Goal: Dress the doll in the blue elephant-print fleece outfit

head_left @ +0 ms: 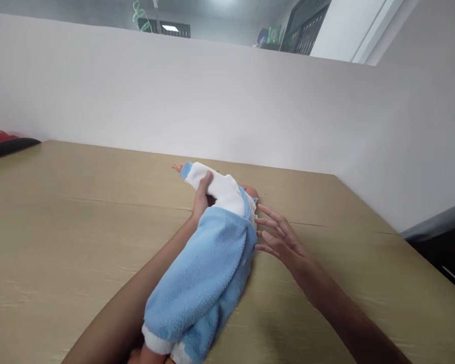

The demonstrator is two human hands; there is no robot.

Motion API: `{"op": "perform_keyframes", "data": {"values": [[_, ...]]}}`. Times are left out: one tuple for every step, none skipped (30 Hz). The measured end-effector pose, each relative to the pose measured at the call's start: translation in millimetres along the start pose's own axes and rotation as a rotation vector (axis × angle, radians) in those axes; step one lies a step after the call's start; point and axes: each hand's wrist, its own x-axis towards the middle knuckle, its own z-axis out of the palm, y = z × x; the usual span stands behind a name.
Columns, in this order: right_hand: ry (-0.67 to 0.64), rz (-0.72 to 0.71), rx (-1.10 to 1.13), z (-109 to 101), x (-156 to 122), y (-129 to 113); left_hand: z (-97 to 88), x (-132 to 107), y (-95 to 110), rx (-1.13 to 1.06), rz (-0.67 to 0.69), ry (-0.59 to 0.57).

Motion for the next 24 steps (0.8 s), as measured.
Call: {"op": "perform_keyframes", "data": {"values": [[-0.017, 0.068, 0.047, -2.0, -0.2, -4.8, 7.6, -5.0, 2.5, 0.029, 0.02, -0.027], [-0.025, 0.14, 0.098, -4.9, -1.0, -9.3, 15.3, -11.0, 5.6, 0.086, 0.043, -0.059], [-0.029, 0.207, 0.15, -8.4, -2.6, -13.6, 22.7, -17.8, 9.3, 0.168, 0.06, -0.1], [-0.029, 0.262, 0.199, -12.5, -5.5, -18.2, 29.6, -25.0, 13.3, 0.284, 0.068, -0.153], [-0.038, 0.302, 0.246, -17.0, -9.6, -22.9, 35.9, -32.3, 17.0, 0.414, 0.069, -0.221], [-0.053, 0.325, 0.286, -21.8, -14.7, -27.4, 41.5, -39.3, 20.2, 0.538, 0.074, -0.299], [-0.075, 0.333, 0.322, -26.8, -20.3, -31.4, 46.5, -45.7, 22.4, 0.649, 0.094, -0.387], [-0.102, 0.33, 0.352, -31.7, -25.9, -34.4, 51.1, -51.2, 23.4, 0.746, 0.141, -0.483], [-0.125, 0.322, 0.375, -36.3, -30.9, -36.1, 55.4, -55.8, 23.0, 0.834, 0.211, -0.582], [-0.133, 0.311, 0.386, -40.7, -35.0, -36.3, 59.6, -59.7, 21.5, 0.916, 0.295, -0.677], [-0.125, 0.296, 0.378, -44.8, -37.9, -34.9, 63.8, -63.0, 19.1, 0.995, 0.373, -0.761], [-0.095, 0.273, 0.345, -48.7, -39.9, -32.2, 68.0, -66.0, 16.3, 1.067, 0.431, -0.826], [-0.051, 0.244, 0.294, -52.4, -41.1, -28.5, 72.2, -68.8, 13.6, 1.13, 0.458, -0.873], [-0.003, 0.215, 0.235, -55.9, -41.9, -24.1, 76.3, -71.8, 11.6, 1.177, 0.458, -0.901], [0.039, 0.186, 0.178, -59.5, -42.8, -19.5, 79.9, -74.8, 10.6, 1.207, 0.436, -0.917], [0.071, 0.156, 0.126, -63.0, -44.0, -14.9, 82.8, -77.9, 10.8, 1.225, 0.404, -0.924], [0.093, 0.127, 0.087, -66.4, -45.9, -10.6, 84.6, -80.9, 12.3, 1.228, 0.368, -0.924], [0.106, 0.103, 0.058, -69.6, -48.4, -6.6, 84.8, -83.7, 14.7, 1.215, 0.339, -0.916], [0.117, 0.081, 0.034, -72.4, -51.4, -2.9, 83.1, -86.2, 17.7, 1.192, 0.313, -0.901], [0.132, 0.059, 0.01, -74.9, -54.6, 0.4, 79.1, -88.1, 20.8, 1.164, 0.285, -0.874], [0.145, 0.042, -0.008, -76.8, -57.6, 3.6, 72.7, -89.5, 23.4, 1.147, 0.251, -0.826], [0.163, 0.021, -0.023, -78.4, -60.0, 6.8, 64.0, -90.2, 25.1, 1.148, 0.212, -0.763], [0.19, -0.007, -0.037, -79.6, -61.5, 10.0, 53.4, -90.2, 25.4, 1.176, 0.169, -0.679], [0.218, -0.042, -0.054, -80.9, -61.9, 13.2, 41.5, -89.8, 24.5, 1.23, 0.127, -0.576]]}}
